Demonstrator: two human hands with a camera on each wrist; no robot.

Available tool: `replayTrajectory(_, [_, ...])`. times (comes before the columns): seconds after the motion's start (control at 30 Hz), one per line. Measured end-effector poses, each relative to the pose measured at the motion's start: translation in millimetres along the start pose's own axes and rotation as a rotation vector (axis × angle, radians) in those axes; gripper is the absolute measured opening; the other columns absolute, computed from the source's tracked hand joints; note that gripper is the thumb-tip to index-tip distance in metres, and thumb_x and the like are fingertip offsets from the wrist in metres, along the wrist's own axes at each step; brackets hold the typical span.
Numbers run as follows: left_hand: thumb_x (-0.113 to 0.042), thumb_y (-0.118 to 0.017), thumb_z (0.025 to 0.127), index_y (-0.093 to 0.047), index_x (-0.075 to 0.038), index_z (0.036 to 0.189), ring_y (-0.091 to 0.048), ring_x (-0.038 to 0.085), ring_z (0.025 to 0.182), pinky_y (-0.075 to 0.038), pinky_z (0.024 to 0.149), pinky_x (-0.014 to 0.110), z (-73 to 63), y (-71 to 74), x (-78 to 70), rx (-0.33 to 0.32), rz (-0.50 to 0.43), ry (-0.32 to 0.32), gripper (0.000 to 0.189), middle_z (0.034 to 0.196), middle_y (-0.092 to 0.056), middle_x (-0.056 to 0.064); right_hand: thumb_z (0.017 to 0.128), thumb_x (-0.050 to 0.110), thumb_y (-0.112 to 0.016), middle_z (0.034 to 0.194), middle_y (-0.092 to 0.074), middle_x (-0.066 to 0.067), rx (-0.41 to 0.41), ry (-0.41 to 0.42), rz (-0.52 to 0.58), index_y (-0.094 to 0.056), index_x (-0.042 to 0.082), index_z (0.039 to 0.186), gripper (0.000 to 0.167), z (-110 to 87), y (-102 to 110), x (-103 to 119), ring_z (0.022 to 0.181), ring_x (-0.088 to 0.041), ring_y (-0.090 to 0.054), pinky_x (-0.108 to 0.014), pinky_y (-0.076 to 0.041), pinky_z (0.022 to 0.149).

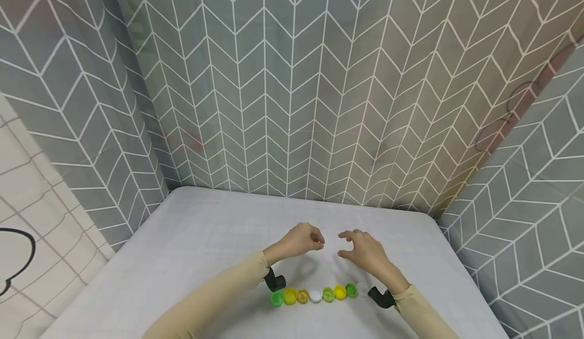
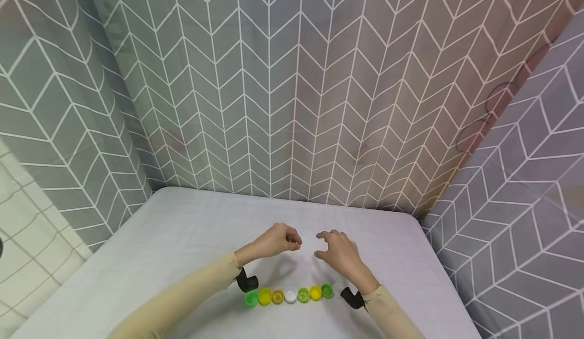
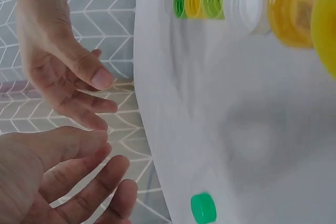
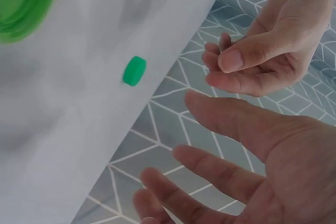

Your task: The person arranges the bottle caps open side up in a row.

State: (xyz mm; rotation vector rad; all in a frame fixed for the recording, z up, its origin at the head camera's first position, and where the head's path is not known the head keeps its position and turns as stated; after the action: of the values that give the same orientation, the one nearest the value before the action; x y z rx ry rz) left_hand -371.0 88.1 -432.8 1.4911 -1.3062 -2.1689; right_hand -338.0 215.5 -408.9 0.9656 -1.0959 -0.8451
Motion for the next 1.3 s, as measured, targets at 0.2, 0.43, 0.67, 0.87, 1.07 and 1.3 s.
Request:
replayTrajectory(0.2, [-0.018,-0.073,0.085,-0.074,-0.013,0.088,-0.061,0.003,0.069,-0.049,0.063,0.021,-0.4,10.8,7.3,-0.040,-0.021,-0.009,0.006,0.080,-0.072,-0.004,0.076,0.027,-0.082,0.103,-0.068,-0.011,-0.007,0.015,0.001,-0.070,0.015,0.116,0.044,7.4,1.9,10.7,0.082,-0.022,-0.064,-0.033,-0.049,0.058])
replayTrajectory(0.43, [-0.017,-0.074,0.084,-0.074,-0.008,0.095,-0.060,0.005,0.068,-0.049,0.061,0.023,2.4,28.6,16.3,-0.075,-0.049,-0.014,0.014,0.078,-0.071,-0.003,0.076,0.027,-0.082,0.104,-0.067,-0.009,-0.011,0.030,0.015,-0.069,0.015,0.118,0.046,19.8,7.0,23.7,0.085,-0.022,-0.064,-0.032,-0.049,0.059])
replayTrajectory(0.67, [-0.013,-0.074,0.083,-0.073,-0.008,0.097,-0.059,0.008,0.067,-0.048,0.059,0.023,6.6,44.7,26.1,-0.118,-0.048,-0.018,0.015,0.078,-0.068,-0.002,0.076,0.027,-0.082,0.104,-0.067,-0.010,-0.012,0.045,0.017,-0.068,0.014,0.120,0.048,34.2,7.8,32.5,0.085,-0.022,-0.064,-0.034,-0.050,0.061])
replayTrajectory(0.87, [-0.010,-0.073,0.084,-0.073,-0.004,0.099,-0.061,0.009,0.069,-0.048,0.060,0.024,11.4,47.9,34.3,-0.131,-0.043,-0.022,0.017,0.081,-0.070,0.002,0.076,0.026,-0.082,0.105,-0.068,-0.011,0.000,0.050,0.013,-0.068,0.013,0.119,0.047,46.0,1.0,36.1,0.080,-0.021,-0.063,-0.033,-0.049,0.059])
replayTrajectory(1.07, [-0.008,-0.074,0.082,-0.073,-0.002,0.099,-0.061,0.010,0.069,-0.048,0.060,0.024,16.2,46.8,46.7,-0.143,-0.044,-0.002,0.018,0.080,-0.071,0.003,0.077,0.024,-0.081,0.105,-0.068,-0.012,0.043,0.047,0.024,-0.068,0.012,0.119,0.046,55.8,-10.1,36.8,0.078,-0.019,-0.062,-0.032,-0.048,0.060])
replayTrajectory(1.3, [-0.006,-0.076,0.078,-0.073,-0.005,0.097,-0.060,0.010,0.068,-0.046,0.063,0.025,20.9,33.4,65.5,-0.125,-0.023,0.042,0.019,0.077,-0.071,0.003,0.077,0.021,-0.080,0.106,-0.070,-0.014,0.108,0.041,0.032,-0.068,0.011,0.118,0.044,65.9,-31.2,33.1,0.089,-0.024,-0.065,-0.040,-0.051,0.069])
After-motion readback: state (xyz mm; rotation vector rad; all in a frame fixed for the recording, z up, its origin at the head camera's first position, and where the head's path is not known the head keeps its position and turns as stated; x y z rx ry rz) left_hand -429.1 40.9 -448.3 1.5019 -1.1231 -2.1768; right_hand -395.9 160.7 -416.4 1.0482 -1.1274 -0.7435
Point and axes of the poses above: each hand's wrist, its own z-axis towards the middle knuckle, its own y-axis out of the back of the hand, x = y × z, the point moved 10 cm from there along z, towards the middle knuckle
